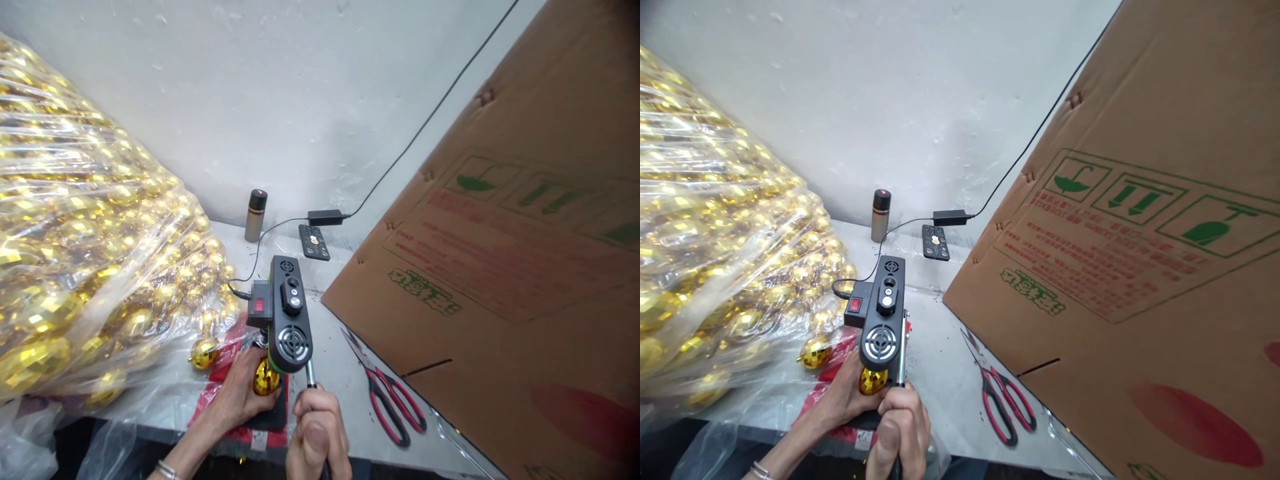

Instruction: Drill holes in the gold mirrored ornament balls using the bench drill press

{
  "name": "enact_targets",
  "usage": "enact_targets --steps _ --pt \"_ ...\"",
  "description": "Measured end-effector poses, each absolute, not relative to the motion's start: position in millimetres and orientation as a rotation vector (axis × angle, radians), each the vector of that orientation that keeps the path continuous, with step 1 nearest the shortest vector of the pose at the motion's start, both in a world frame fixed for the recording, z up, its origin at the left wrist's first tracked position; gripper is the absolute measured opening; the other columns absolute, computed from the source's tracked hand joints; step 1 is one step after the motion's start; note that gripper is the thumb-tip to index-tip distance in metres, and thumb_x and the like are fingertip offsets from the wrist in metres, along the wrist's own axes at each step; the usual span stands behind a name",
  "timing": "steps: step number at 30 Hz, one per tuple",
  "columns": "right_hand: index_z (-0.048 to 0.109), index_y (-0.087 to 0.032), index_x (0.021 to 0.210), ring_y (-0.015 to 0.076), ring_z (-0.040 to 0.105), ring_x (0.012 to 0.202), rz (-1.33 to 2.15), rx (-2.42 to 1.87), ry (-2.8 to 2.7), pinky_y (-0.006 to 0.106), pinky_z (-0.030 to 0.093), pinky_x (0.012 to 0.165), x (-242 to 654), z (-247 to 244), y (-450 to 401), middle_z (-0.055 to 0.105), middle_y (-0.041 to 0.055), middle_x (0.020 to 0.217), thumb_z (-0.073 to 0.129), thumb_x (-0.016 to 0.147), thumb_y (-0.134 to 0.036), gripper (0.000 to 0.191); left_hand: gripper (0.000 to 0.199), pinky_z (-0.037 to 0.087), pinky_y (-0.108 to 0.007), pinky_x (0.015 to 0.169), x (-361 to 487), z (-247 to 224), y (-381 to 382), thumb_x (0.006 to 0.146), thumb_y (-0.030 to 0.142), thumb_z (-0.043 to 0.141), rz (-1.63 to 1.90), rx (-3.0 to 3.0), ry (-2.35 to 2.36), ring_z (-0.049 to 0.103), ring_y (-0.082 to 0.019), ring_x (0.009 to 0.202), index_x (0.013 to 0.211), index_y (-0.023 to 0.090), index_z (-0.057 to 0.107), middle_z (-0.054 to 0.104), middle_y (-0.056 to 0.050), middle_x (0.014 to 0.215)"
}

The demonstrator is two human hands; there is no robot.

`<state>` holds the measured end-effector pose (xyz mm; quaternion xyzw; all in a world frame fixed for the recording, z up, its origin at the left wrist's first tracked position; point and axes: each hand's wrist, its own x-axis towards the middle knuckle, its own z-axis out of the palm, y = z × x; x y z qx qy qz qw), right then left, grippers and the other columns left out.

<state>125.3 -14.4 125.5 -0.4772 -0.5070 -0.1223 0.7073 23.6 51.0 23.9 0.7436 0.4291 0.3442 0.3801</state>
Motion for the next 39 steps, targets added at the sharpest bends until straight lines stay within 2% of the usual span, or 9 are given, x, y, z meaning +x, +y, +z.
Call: enact_targets --steps 11,27,33,39 --pt "0.042 -0.024 0.069 0.0115 0.042 0.053 -0.253 -1.014 -1.086 0.03 0.041 0.06 122.8 111.5 -12.3 0.046 -0.005 0.063 0.039 0.107 -0.02 0.039 0.045 0.056 -0.05 0.096 25.5 14.7 49.8 0.07 0.03 0.082 0.917 1.911 1.117 0.071 -0.035 0.104 0.113 0.022 0.072 0.078 -0.012 0.113" --pt "0.042 -0.024 0.069 0.0102 0.043 0.053 -0.253 -0.984 -1.084 0.029 0.043 0.067 122.2 103.7 -9.4 0.046 -0.0065 0.065 0.04 0.108 -0.02 0.04 0.046 0.056 -0.051 0.093 25.4 14.5 51.5 0.07 0.029 0.081 0.902 1.906 1.111 0.071 -0.036 0.103 0.113 0.019 0.072 0.078 -0.013 0.112" --pt "0.041 -0.023 0.069 0.0105 0.043 0.055 -0.238 -0.974 -1.025 0.029 0.041 0.064 118.2 102.6 -8.5 0.045 -0.0062 0.066 0.04 0.108 -0.021 0.039 0.049 0.057 -0.053 0.096 23.4 12.7 53.8 0.07 0.032 0.083 0.899 1.914 1.105 0.072 -0.038 0.106 0.116 0.02 0.073 0.078 -0.014 0.113" --pt "0.045 -0.024 0.072 0.0107 0.045 0.056 -0.238 -1.011 -1.116 0.03 0.045 0.075 121.9 103.1 -11.5 0.048 -0.0064 0.066 0.038 0.112 -0.024 0.04 0.046 0.059 -0.053 0.093 25.2 7.3 54.5 0.069 0.032 0.082 0.969 1.926 1.125 0.073 -0.037 0.103 0.113 0.02 0.073 0.079 -0.012 0.111"
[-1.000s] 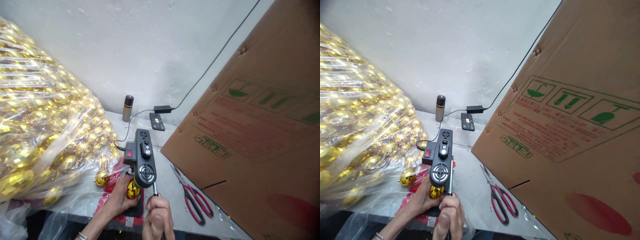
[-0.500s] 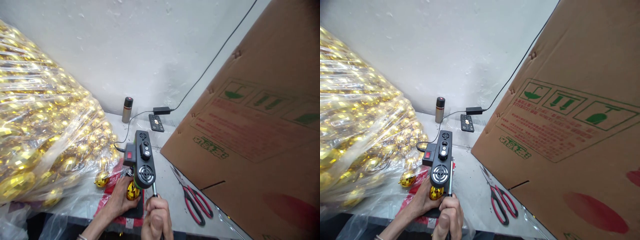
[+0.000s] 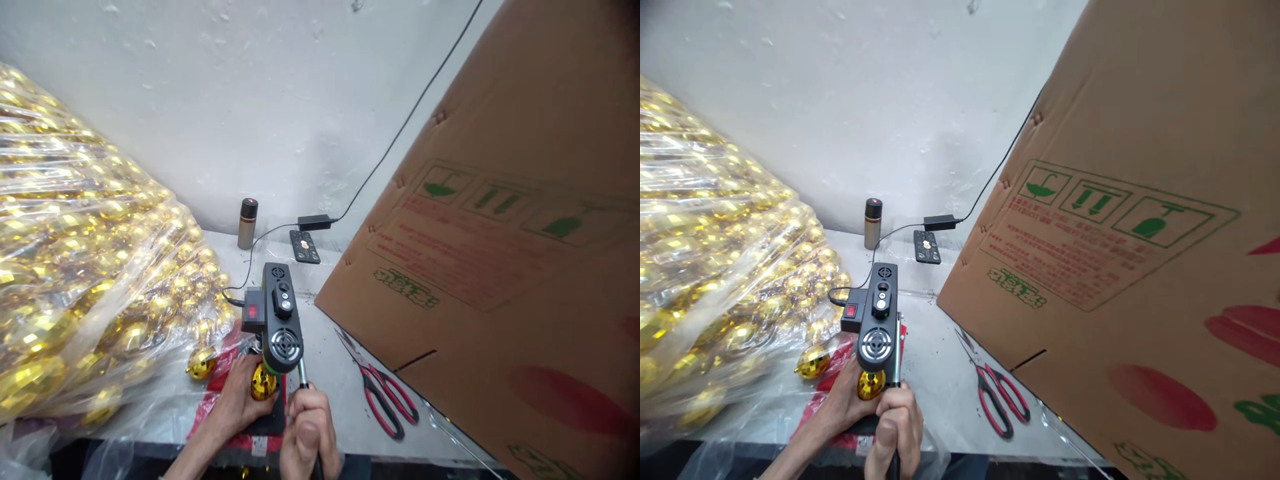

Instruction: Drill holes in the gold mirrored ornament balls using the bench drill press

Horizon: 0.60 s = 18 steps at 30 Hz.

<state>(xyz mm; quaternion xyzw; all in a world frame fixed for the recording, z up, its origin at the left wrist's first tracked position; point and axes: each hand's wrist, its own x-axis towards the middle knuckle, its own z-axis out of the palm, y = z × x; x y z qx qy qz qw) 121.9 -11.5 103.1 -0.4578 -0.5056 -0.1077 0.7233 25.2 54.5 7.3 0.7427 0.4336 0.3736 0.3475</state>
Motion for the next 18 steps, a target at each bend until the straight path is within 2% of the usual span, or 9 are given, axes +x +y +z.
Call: enact_targets --steps 5,12,15,18 --pt "0.047 -0.024 0.076 0.0117 0.049 0.059 -0.182 -1.032 -1.141 0.032 0.047 0.077 125.9 96.7 -15.6 0.051 -0.0055 0.068 0.035 0.112 -0.024 0.038 0.039 0.06 -0.052 0.089 25.8 4.5 56.3 0.069 0.033 0.081 0.998 1.943 1.149 0.074 -0.036 0.098 0.105 0.02 0.072 0.08 -0.012 0.106" --pt "0.047 -0.024 0.081 0.01 0.053 0.062 -0.181 -1.064 -1.244 0.026 0.046 0.064 130.5 97.2 -18.2 0.052 -0.0048 0.072 0.031 0.114 -0.027 0.037 0.032 0.06 -0.052 0.084 22.0 13.4 60.8 0.071 0.037 0.077 0.985 1.927 1.123 0.075 -0.037 0.095 0.098 0.02 0.072 0.08 -0.013 0.102" --pt "0.048 -0.024 0.081 0.0087 0.057 0.063 -0.224 -1.059 -1.291 0.025 0.051 0.07 131.0 98.2 -15.7 0.055 -0.0053 0.073 0.03 0.115 -0.03 0.039 0.028 0.06 -0.053 0.083 22.0 14.3 62.0 0.071 0.04 0.076 0.974 1.931 1.15 0.074 -0.038 0.092 0.091 0.02 0.07 0.079 -0.013 0.097" --pt "0.046 -0.024 0.08 0.0095 0.059 0.063 -0.279 -1.04 -1.317 0.028 0.056 0.079 131.7 92.0 -10.4 0.056 -0.0054 0.072 0.027 0.115 -0.03 0.04 0.03 0.06 -0.053 0.084 21.4 12.9 63.5 0.07 0.041 0.077 0.969 1.932 1.162 0.074 -0.037 0.09 0.092 0.021 0.07 0.078 -0.011 0.094"
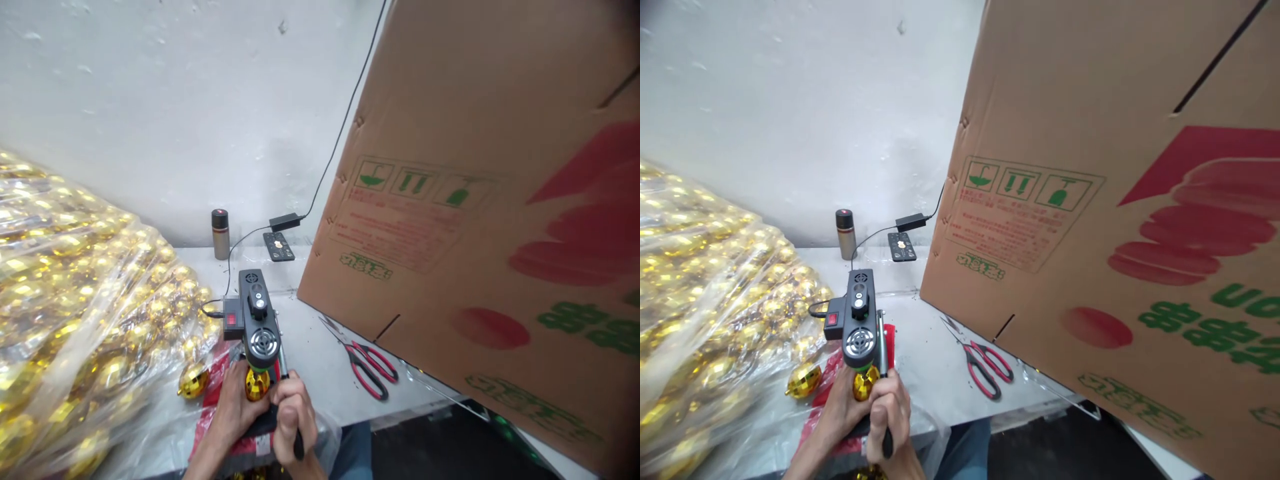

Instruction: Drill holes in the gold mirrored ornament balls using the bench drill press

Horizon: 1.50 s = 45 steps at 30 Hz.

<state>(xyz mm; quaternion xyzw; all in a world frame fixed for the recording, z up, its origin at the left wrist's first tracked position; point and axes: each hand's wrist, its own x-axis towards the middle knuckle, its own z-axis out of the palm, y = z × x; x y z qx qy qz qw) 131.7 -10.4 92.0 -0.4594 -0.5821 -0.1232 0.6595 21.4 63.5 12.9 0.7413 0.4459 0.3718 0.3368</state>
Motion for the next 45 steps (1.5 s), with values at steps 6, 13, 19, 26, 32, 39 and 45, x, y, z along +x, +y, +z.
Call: enact_targets --steps 6,13,19,26,32,39,45 --pt "0.048 -0.025 0.081 0.0105 0.06 0.062 -0.274 -0.994 -1.379 0.025 0.053 0.062 136.1 107.6 -10.5 0.057 -0.0042 0.072 0.032 0.114 -0.033 0.038 0.03 0.061 -0.055 0.084 20.7 15.1 68.1 0.068 0.039 0.076 0.958 1.949 1.153 0.075 -0.037 0.091 0.091 0.02 0.071 0.079 -0.012 0.094" --pt "0.045 -0.024 0.08 0.0074 0.052 0.061 0.015 -1.067 -1.314 0.019 0.041 0.055 135.1 191.9 -18.2 0.048 -0.0056 0.07 0.043 0.108 -0.011 0.031 0.048 0.064 -0.052 0.086 3.6 9.2 45.6 0.081 0.038 0.076 1.045 2.095 1.123 0.076 -0.036 0.102 0.125 0.018 0.07 0.079 -0.016 0.114" --pt "0.049 -0.024 0.083 0.0074 0.052 0.063 -0.013 -1.045 -1.338 0.019 0.043 0.059 134.0 179.7 -18.1 0.05 -0.0054 0.072 0.043 0.105 -0.008 0.028 0.042 0.062 -0.046 0.092 -55.2 13.1 28.1 0.099 0.051 0.065 1.238 2.525 1.195 0.074 -0.033 0.112 0.132 0.027 0.07 0.077 -0.013 0.127" --pt "0.05 -0.023 0.083 0.0087 0.055 0.064 -0.039 -1.021 -1.343 0.02 0.044 0.059 134.2 169.3 -19.9 0.051 -0.0038 0.074 0.044 0.103 -0.004 0.028 0.031 0.06 -0.043 0.082 -80.1 42.1 80.7 0.095 0.035 0.057 0.733 2.594 1.75 0.076 -0.035 0.092 0.113 0.016 0.074 0.081 -0.018 0.1" --pt "0.051 -0.023 0.083 0.009 0.054 0.063 -0.042 -1.029 -1.37 0.021 0.043 0.058 136.6 174.7 -19.8 0.051 -0.0037 0.073 0.043 0.104 -0.006 0.028 0.048 0.061 -0.042 0.077 -61.8 52.8 84.3 0.083 0.061 0.065 0.83 1.815 1.54 0.078 -0.034 0.085 0.108 0.019 0.071 0.081 -0.009 0.088" --pt "0.042 -0.024 0.077 0.0085 0.043 0.058 -0.003 -1.062 -1.358 0.023 0.035 0.053 137.6 197.5 -15.0 0.042 -0.0056 0.068 0.045 0.106 -0.008 0.033 0.076 0.062 -0.045 0.098 -18.0 30.8 64.5 0.075 0.074 0.073 1.004 1.239 1.192 0.076 -0.034 0.115 0.125 0.017 0.066 0.08 -0.014 0.121" --pt "0.043 -0.024 0.077 0.009 0.04 0.056 -0.019 -1.07 -1.386 0.024 0.034 0.052 139.6 198.9 -14.9 0.041 -0.0055 0.067 0.044 0.107 -0.01 0.033 0.059 0.057 -0.05 0.108 -2.8 21.8 51.8 0.086 0.061 0.072 1.032 1.536 1.179 0.072 -0.034 0.124 0.129 0.021 0.064 0.076 -0.014 0.132"
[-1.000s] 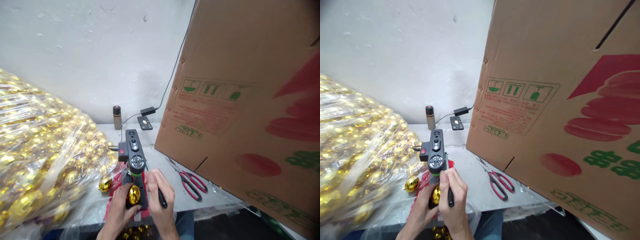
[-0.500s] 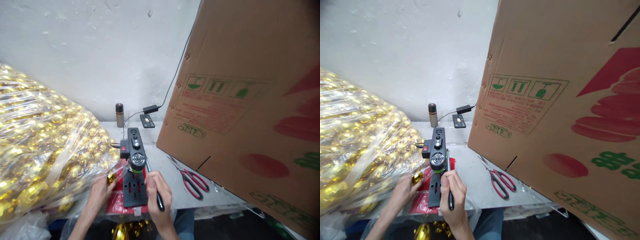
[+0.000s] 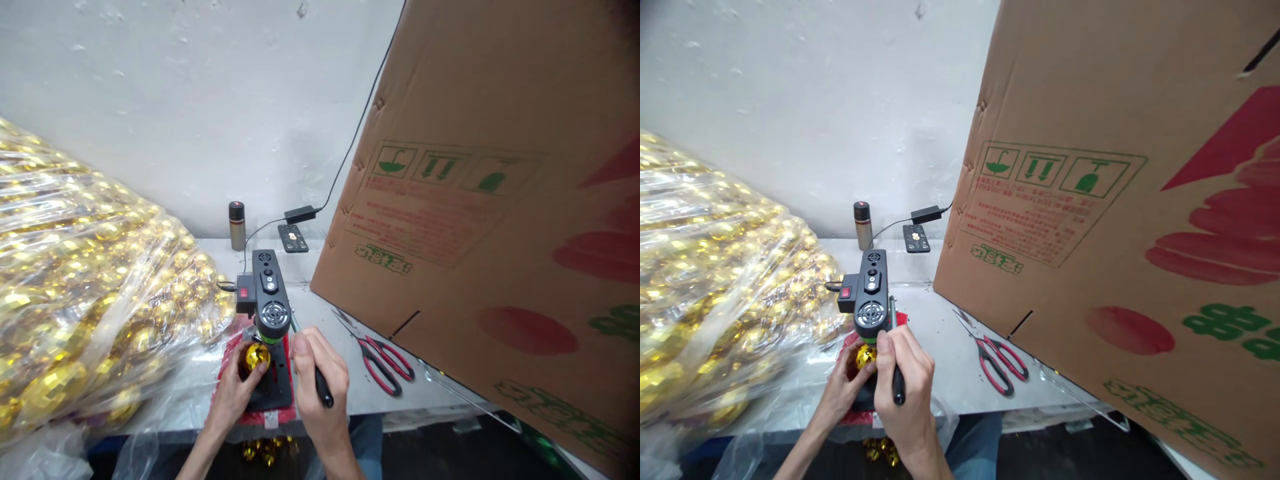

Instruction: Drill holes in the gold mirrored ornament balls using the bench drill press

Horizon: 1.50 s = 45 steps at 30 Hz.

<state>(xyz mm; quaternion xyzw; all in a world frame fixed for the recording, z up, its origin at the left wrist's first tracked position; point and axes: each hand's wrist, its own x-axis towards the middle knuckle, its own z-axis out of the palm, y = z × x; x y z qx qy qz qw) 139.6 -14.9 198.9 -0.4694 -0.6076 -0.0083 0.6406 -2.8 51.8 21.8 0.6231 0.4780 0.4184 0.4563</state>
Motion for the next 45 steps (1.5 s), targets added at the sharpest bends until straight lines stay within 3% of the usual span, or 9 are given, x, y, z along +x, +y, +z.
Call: enact_targets --steps 18,27,36,45 --pt "0.045 -0.024 0.08 0.0083 0.05 0.06 -0.014 -1.052 -1.384 0.021 0.04 0.056 139.5 191.0 -18.9 0.047 -0.0053 0.07 0.043 0.104 -0.005 0.031 0.055 0.06 -0.058 0.103 5.5 21.1 49.8 0.081 0.042 0.078 1.016 1.772 1.137 0.075 -0.038 0.118 0.131 0.02 0.065 0.078 -0.017 0.128" --pt "0.049 -0.023 0.081 0.0096 0.051 0.061 -0.009 -1.067 -1.393 0.023 0.041 0.055 140.6 188.1 -20.4 0.049 -0.0035 0.071 0.042 0.106 -0.008 0.03 0.049 0.061 -0.055 0.096 -2.5 28.1 41.4 0.082 0.037 0.077 0.936 1.946 1.089 0.076 -0.039 0.111 0.128 0.021 0.071 0.08 -0.017 0.122" --pt "0.048 -0.024 0.082 0.0093 0.052 0.062 -0.024 -1.076 -1.415 0.022 0.041 0.055 143.2 185.1 -23.1 0.049 -0.0036 0.071 0.042 0.106 -0.007 0.029 0.038 0.055 -0.056 0.096 17.3 19.0 55.1 0.077 0.037 0.073 0.93 2.04 1.223 0.071 -0.037 0.1 0.111 0.02 0.071 0.077 -0.012 0.102" --pt "0.048 -0.024 0.082 0.0096 0.054 0.06 -0.087 -1.055 -1.422 0.023 0.042 0.055 143.7 152.3 -25.4 0.052 -0.003 0.071 0.038 0.107 -0.012 0.029 0.048 0.052 -0.058 0.1 17.5 13.3 54.4 0.075 0.034 0.075 0.868 2.004 1.198 0.069 -0.041 0.114 0.12 0.019 0.07 0.077 -0.016 0.12"
